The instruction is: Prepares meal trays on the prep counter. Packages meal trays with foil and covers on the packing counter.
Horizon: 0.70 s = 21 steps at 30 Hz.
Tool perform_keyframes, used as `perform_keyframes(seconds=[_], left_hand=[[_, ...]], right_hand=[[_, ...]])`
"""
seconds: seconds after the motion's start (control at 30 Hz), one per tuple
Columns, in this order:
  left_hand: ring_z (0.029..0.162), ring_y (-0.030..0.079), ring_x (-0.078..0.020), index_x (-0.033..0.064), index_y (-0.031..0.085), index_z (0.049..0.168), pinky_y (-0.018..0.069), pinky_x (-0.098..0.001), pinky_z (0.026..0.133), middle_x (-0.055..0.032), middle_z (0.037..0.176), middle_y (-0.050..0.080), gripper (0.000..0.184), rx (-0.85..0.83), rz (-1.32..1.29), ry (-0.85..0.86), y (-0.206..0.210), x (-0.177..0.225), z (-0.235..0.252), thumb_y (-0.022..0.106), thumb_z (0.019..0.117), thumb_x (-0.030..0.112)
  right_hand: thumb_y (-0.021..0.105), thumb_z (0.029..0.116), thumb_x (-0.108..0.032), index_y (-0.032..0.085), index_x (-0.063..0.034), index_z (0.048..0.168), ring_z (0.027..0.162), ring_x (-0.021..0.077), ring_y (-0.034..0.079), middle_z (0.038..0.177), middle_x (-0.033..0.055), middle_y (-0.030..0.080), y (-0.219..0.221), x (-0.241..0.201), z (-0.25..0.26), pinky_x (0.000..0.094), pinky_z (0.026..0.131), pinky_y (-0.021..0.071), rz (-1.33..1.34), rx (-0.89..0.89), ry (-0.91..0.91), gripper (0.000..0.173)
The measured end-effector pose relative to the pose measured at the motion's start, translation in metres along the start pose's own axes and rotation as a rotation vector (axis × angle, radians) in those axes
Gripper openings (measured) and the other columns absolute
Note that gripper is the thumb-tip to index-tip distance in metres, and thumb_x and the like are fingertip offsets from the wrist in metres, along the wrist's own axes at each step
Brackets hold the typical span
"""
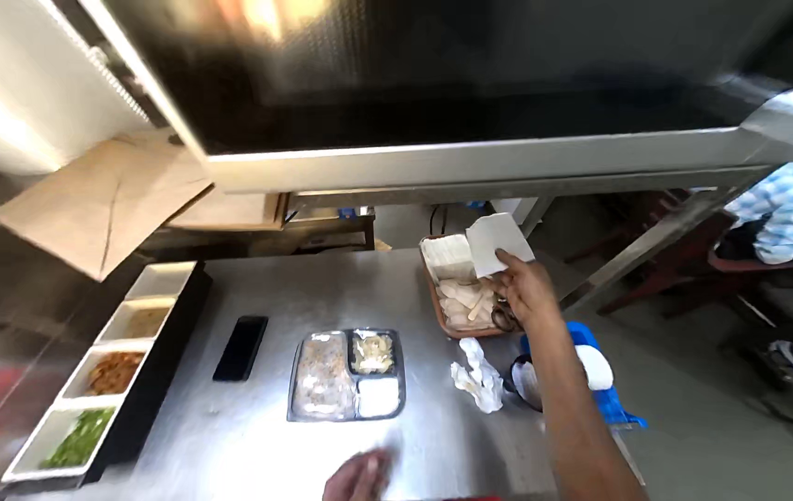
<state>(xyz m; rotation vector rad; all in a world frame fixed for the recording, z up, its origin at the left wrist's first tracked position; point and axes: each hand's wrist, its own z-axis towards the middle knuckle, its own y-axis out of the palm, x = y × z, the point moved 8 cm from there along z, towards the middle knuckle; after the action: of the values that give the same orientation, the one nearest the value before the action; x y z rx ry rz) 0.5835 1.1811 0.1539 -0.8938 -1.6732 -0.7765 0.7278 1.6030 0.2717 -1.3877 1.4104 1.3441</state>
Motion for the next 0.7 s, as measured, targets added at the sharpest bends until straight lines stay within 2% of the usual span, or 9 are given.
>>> perform_keyframes(seconds=[0.07, 0.17, 0.23, 0.37, 0.43, 0.47, 0.53, 0.6, 0.7], left_hand=[[0.107, 0.071, -0.0249, 0.0013, 0.061, 0.137, 0.061, -0.0426, 0.09, -0.0123, 0.13, 0.068, 0.045, -0.039, -0.172, -0.088, 0.034, 0.013, 0.032, 0.045, 0.1097, 0.033], [0.117, 0.067, -0.0256, 0.0049, 0.047, 0.15, 0.0594, -0.0421, 0.091, -0.0114, 0.141, 0.062, 0.057, -0.101, -0.282, -0.088, 0.071, 0.04, 0.068, 0.036, 0.1099, 0.043], [0.111, 0.068, -0.0253, 0.0015, 0.052, 0.144, 0.0594, -0.0414, 0.089, -0.0145, 0.131, 0.066, 0.053, -0.06, -0.348, -0.067, 0.081, 0.053, 0.079, 0.038, 0.11, 0.039], [0.086, 0.072, -0.021, -0.0051, 0.07, 0.109, 0.0608, -0.0389, 0.081, -0.0141, 0.094, 0.074, 0.031, 0.08, -0.36, -0.024, 0.074, 0.049, 0.076, 0.057, 0.1057, 0.023], [0.081, 0.072, -0.022, -0.0054, 0.07, 0.102, 0.0614, -0.0398, 0.075, -0.0144, 0.088, 0.073, 0.026, 0.162, -0.333, -0.047, 0.065, 0.034, 0.075, 0.06, 0.1038, 0.018], [0.08, 0.072, -0.0235, -0.0056, 0.07, 0.102, 0.0619, -0.0408, 0.073, -0.0154, 0.088, 0.073, 0.025, 0.193, -0.322, -0.061, 0.058, 0.025, 0.074, 0.062, 0.1031, 0.018], [0.078, 0.074, -0.0263, -0.0053, 0.07, 0.104, 0.0639, -0.0421, 0.071, -0.0172, 0.088, 0.075, 0.023, 0.223, -0.285, -0.078, 0.044, 0.013, 0.067, 0.068, 0.0996, 0.017], [0.078, 0.075, -0.0268, -0.005, 0.069, 0.109, 0.0651, -0.042, 0.071, -0.0169, 0.089, 0.076, 0.026, 0.226, -0.234, -0.115, 0.032, -0.004, 0.056, 0.075, 0.0942, 0.016], [0.077, 0.076, -0.0258, -0.0021, 0.064, 0.12, 0.0666, -0.0418, 0.071, -0.0145, 0.091, 0.077, 0.045, 0.211, -0.117, -0.198, 0.022, -0.037, 0.044, 0.085, 0.084, 0.015]], right_hand=[[0.064, 0.101, -0.023, 0.052, -0.0076, 0.136, 0.088, 0.0281, 0.073, 0.109, 0.0144, 0.071, 0.013, 0.019, -0.062, 0.0496, 0.078, 0.0636, 0.117, -0.151, 0.118, 0.041], [0.06, 0.1029, -0.018, 0.055, -0.0041, 0.134, 0.088, 0.0289, 0.074, 0.106, 0.0173, 0.072, 0.019, 0.056, -0.139, 0.0476, 0.081, 0.0633, 0.017, -0.265, 0.228, 0.035], [0.061, 0.1011, -0.013, 0.058, 0.0018, 0.127, 0.088, 0.028, 0.074, 0.103, 0.0186, 0.073, 0.017, 0.074, -0.173, 0.0447, 0.079, 0.0636, -0.05, -0.295, 0.28, 0.03], [0.078, 0.0888, -0.014, 0.069, 0.0022, 0.112, 0.078, 0.0162, 0.069, 0.095, 0.0103, 0.074, 0.01, 0.101, -0.208, 0.0312, 0.065, 0.0578, -0.275, -0.272, 0.252, 0.03], [0.079, 0.0878, -0.018, 0.07, -0.0005, 0.115, 0.077, 0.0145, 0.067, 0.096, 0.0081, 0.073, 0.001, 0.102, -0.201, 0.0299, 0.062, 0.0551, -0.382, -0.257, 0.179, 0.034], [0.077, 0.0899, -0.02, 0.069, -0.0012, 0.119, 0.082, 0.0163, 0.067, 0.102, 0.0087, 0.071, -0.007, 0.098, -0.19, 0.0321, 0.066, 0.0564, -0.427, -0.246, 0.117, 0.035], [0.071, 0.094, -0.017, 0.07, -0.0015, 0.117, 0.085, 0.0211, 0.069, 0.104, 0.0112, 0.072, -0.028, 0.08, -0.151, 0.0401, 0.073, 0.059, -0.552, -0.149, -0.088, 0.027], [0.068, 0.0983, -0.018, 0.072, -0.0042, 0.113, 0.088, 0.0272, 0.069, 0.105, 0.0133, 0.072, -0.044, 0.063, -0.105, 0.0507, 0.079, 0.0586, -0.811, -0.066, -0.316, 0.02], [0.065, 0.0965, -0.015, 0.077, -0.0157, 0.114, 0.111, 0.0394, 0.062, 0.117, 0.0156, 0.068, -0.034, 0.066, -0.029, 0.0654, 0.093, 0.0483, -1.246, -0.14, -0.49, 0.021]])
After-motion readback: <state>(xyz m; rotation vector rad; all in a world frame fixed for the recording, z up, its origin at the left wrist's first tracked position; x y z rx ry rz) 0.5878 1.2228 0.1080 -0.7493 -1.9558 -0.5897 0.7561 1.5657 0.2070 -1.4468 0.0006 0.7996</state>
